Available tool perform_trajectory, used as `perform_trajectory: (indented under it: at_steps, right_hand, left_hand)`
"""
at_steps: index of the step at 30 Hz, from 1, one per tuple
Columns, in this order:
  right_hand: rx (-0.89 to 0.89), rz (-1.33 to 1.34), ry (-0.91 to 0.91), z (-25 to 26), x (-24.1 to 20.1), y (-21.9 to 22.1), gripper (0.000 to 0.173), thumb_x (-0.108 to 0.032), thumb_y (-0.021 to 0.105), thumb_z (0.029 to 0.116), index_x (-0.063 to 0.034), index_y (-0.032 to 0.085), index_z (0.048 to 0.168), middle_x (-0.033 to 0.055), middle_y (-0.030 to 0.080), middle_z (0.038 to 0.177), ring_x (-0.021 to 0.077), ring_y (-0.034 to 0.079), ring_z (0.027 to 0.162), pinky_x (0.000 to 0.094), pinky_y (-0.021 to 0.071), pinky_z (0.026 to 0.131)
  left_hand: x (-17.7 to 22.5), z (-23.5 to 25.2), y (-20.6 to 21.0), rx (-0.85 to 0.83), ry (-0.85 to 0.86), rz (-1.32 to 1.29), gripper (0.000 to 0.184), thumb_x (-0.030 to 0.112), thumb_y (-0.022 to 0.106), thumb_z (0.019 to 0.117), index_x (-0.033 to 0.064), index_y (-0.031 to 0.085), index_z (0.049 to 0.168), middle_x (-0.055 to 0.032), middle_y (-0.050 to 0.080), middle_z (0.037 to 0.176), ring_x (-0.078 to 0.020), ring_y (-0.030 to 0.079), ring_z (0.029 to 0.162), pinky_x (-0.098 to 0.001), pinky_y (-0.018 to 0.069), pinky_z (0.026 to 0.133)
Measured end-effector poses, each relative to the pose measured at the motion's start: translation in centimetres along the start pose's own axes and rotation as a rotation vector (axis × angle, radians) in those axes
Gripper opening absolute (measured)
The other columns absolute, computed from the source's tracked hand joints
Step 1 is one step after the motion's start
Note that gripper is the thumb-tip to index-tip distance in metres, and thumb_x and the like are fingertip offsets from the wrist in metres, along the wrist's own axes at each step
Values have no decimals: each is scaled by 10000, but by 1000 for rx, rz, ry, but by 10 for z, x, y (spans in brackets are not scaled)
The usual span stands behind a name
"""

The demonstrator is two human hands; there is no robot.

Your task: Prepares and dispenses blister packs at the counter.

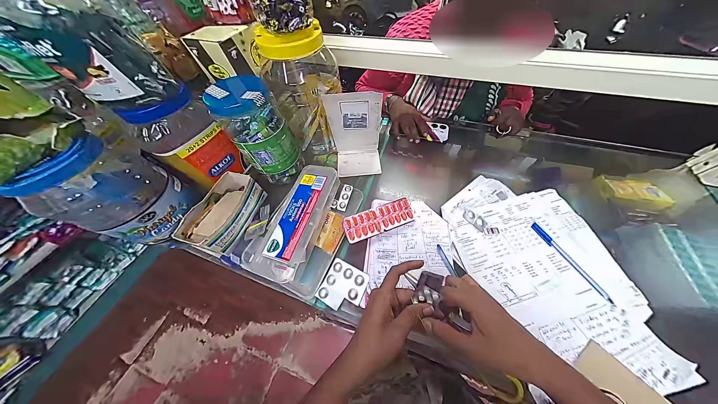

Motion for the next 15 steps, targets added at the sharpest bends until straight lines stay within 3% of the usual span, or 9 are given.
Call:
perform_trajectory:
  at_steps: [3, 6, 7, 8, 10, 11, 13, 14, 15]
  right_hand:
    - [208, 15, -173, -11, -5, -30, 331, -443, 604, 951, -184, 648, 748, -70, 593, 677, 81, 534, 805, 312, 350, 810]
    - [329, 596, -272, -23, 1, -56, 336, -407, 532, 1030, -225, 606, 757, -118, 602, 735, -14, 617, 921, 194, 445, 989]
    - [383, 926, -252, -24, 9, -58, 352, -418, 525, 1025, -241, 650, 748, -128, 572, 668, -13, 618, 791, 193, 484, 920]
    - [448, 1266, -193, -25, 20, -55, 299, -371, 572, 968, -223, 710, 748, -135, 548, 600, -1, 589, 645, 184, 503, 755]
    - [519, 1667, -59, -24, 35, -40, 186, -224, 591, 919, -152, 758, 883, -144, 527, 561, -28, 492, 492, 147, 408, 515]
    - [515, 1755, -1, -23, 39, -31, 253, -145, 575, 922, -102, 767, 1081, -116, 597, 636, -43, 488, 483, 120, 384, 466]
    - [380, 1729, 57, -18, 35, -14, 424, -68, 571, 963, -93, 627, 1383, 1, 738, 1164, -43, 615, 643, 84, 461, 521]
    - [328, 1633, 63, -17, 31, -8, 473, -96, 598, 985, -109, 571, 1457, 22, 663, 1380, -22, 684, 795, 96, 513, 598]
    - [315, 1503, 74, -17, 26, -5, 512, -146, 633, 981, -123, 546, 1484, 30, 607, 1462, 12, 718, 925, 130, 562, 674]
  left_hand:
    - [-19, 1, -15, 186, -116, -345, 314, -60, 521, 987, -10, 494, 1296, -31, 765, 937, -131, 755, 815, -300, 632, 796]
    - [-24, -1, -14, 247, -141, -592, 202, -53, 542, 981, 29, 618, 1150, -46, 776, 955, -141, 761, 825, -291, 628, 809]
    - [-22, -1, -7, 230, -139, -651, 197, -48, 557, 980, 39, 628, 1142, -52, 778, 959, -144, 763, 832, -289, 626, 814]
    - [-20, -1, -1, 214, -133, -705, 193, -40, 573, 981, 42, 631, 1146, -64, 778, 965, -151, 764, 841, -289, 624, 820]
    - [-16, 2, 9, 199, -76, -741, 190, -21, 594, 983, 50, 628, 1156, -82, 775, 982, -164, 764, 865, -295, 621, 832]
    - [-12, 3, 9, 198, -17, -704, 188, -16, 598, 983, 60, 631, 1152, -82, 778, 991, -167, 767, 874, -300, 623, 839]
    - [2, 2, 9, 164, 144, -543, 198, 31, 609, 991, 106, 676, 1162, -49, 781, 1030, -142, 764, 907, -295, 622, 853]
    - [9, 0, 9, 138, 225, -438, 215, 57, 599, 1002, 128, 691, 1182, -22, 779, 1055, -117, 758, 924, -281, 620, 860]
    - [15, -2, 9, 121, 302, -314, 236, 66, 583, 1011, 138, 700, 1204, 5, 774, 1076, -87, 750, 937, -263, 617, 863]
Point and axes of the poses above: each hand's wrist, its own z-axis towards the middle knuckle, its own y-axis out of the palm, x = y × z, the point moved 10 cm from there along z, towards the middle knuckle
